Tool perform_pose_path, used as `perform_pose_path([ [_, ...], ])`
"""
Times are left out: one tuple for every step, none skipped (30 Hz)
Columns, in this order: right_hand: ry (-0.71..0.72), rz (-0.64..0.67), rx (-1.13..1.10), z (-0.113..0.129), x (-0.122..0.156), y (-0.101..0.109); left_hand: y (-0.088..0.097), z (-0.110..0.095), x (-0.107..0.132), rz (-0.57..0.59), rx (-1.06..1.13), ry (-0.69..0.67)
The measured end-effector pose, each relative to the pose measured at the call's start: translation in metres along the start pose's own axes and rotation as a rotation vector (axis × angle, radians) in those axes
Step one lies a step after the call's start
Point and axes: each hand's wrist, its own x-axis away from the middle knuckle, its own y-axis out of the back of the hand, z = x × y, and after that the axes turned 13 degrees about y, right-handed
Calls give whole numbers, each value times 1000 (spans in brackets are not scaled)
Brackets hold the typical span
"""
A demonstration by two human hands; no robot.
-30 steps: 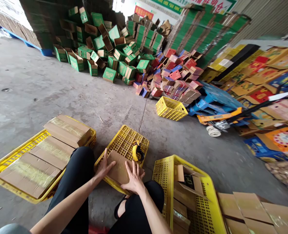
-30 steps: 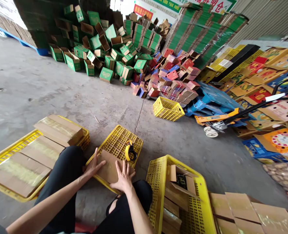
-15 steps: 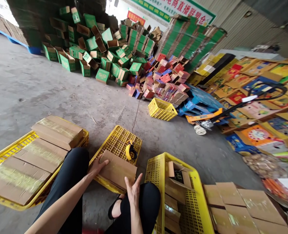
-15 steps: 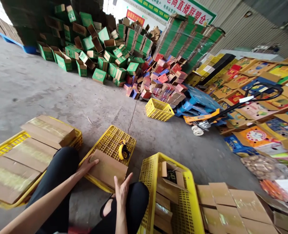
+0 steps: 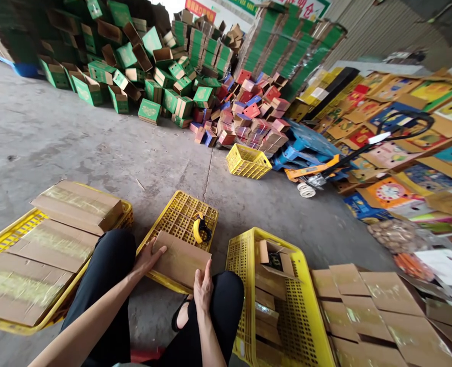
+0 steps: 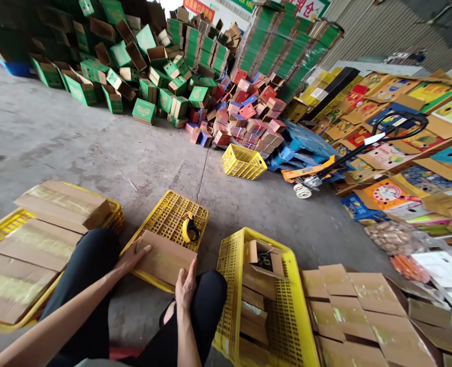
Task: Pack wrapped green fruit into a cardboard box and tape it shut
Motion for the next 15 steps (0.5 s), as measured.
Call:
perform_pose_path([
  [16, -4, 9, 0, 0, -2, 0, -1, 0, 9, 0, -3],
  [25, -6, 15, -1, -1, -4, 0, -2, 0, 18, 1, -1],
  [28, -8, 18, -1, -1, -6, 0, -3, 0, 25, 3, 5],
  [27, -11, 18, 0, -1, -8, -1, -4, 0, 29, 4, 15],
  [22, -18, 16, 0, -2, -10, -1, -5, 0, 32, 6, 27],
  [14, -31, 9, 1, -2, -11, -2, -6, 0, 32, 9, 40],
  [2, -51, -3, 2, -3, -12, -3, -8, 0, 32, 14, 50],
  [-19, -79, -19, 3, -4, -13, -3, -9, 1, 30, 20, 57],
  [-58, -110, -39, 4, -6, -12, -4, -10, 1, 26, 28, 61],
  [-112, -138, -59, 5, -8, -11, -4, -11, 2, 20, 35, 63],
  [-173, -158, -76, 5, -12, -10, -4, -12, 3, 13, 38, 66],
  [-234, -165, -90, 5, -16, -8, -3, -13, 3, 5, 37, 71],
  [-287, -160, -100, 5, -20, -5, -3, -14, 3, -4, 27, 77],
  [-324, -144, -109, 4, -24, -3, -2, -15, 4, -14, 11, 81],
  [-340, -122, -117, 4, -28, -1, -2, -16, 4, -22, -8, 82],
])
